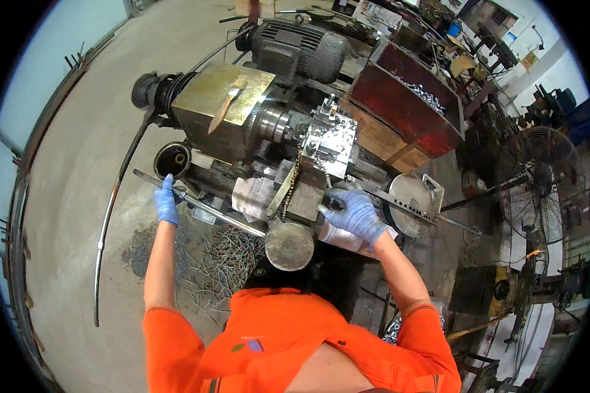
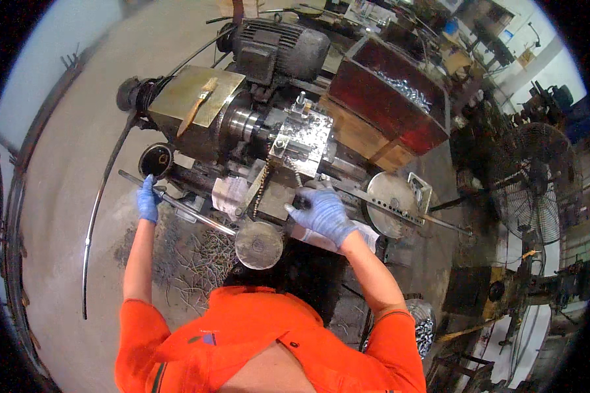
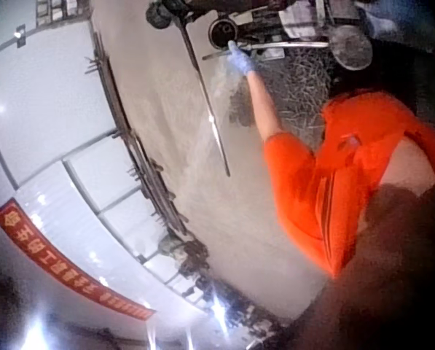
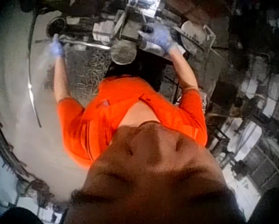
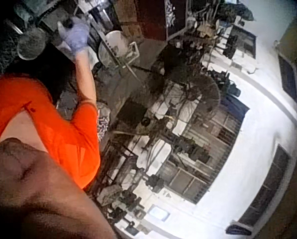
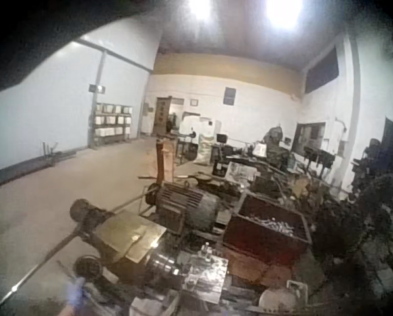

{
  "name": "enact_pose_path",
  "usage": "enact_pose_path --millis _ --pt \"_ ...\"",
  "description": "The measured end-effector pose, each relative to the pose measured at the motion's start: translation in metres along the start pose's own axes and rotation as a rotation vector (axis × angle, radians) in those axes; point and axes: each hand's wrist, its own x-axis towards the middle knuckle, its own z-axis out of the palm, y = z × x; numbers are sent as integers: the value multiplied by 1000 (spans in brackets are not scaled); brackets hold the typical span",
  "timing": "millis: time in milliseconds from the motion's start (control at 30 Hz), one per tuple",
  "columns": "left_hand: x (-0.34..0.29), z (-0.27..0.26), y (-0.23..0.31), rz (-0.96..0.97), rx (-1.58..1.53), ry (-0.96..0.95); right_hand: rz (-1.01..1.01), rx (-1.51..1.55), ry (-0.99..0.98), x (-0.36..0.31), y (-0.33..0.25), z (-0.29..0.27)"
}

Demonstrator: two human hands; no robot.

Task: The person uses a lathe to shape metal rods into bolts, adjusting levers and picking up finished pieces.

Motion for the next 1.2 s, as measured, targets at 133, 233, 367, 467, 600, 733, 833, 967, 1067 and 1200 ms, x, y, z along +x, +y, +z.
enact_pose_path --millis 133,233,367,467,600,733,833,967,1067,1200 --pt "23 -60 -28 -26 -196 -64 35 -164 238 -55 22 -9" --pt "11 -71 -44 -104 -27 46 108 -219 374 -132 43 -8" --pt "10 -56 -79 357 1151 -179 733 -59 -169 -274 112 68" --pt "-5 -19 -56 354 1902 -620 999 -144 -435 -302 118 85" --pt "16 -18 -102 724 1892 -554 838 -41 -91 -290 117 84" --pt "-20 -5 -176 585 1409 85 722 49 107 -222 91 49" --pt "-20 1 -92 417 1714 -461 490 257 264 -162 85 39" --pt "-5 -8 -128 420 1722 -435 13 189 213 -68 5 10" --pt "-21 0 -119 445 1559 -271 -75 329 172 -22 -22 18" --pt "-12 -8 -111 397 1706 -448 -22 139 42 14 -47 24"
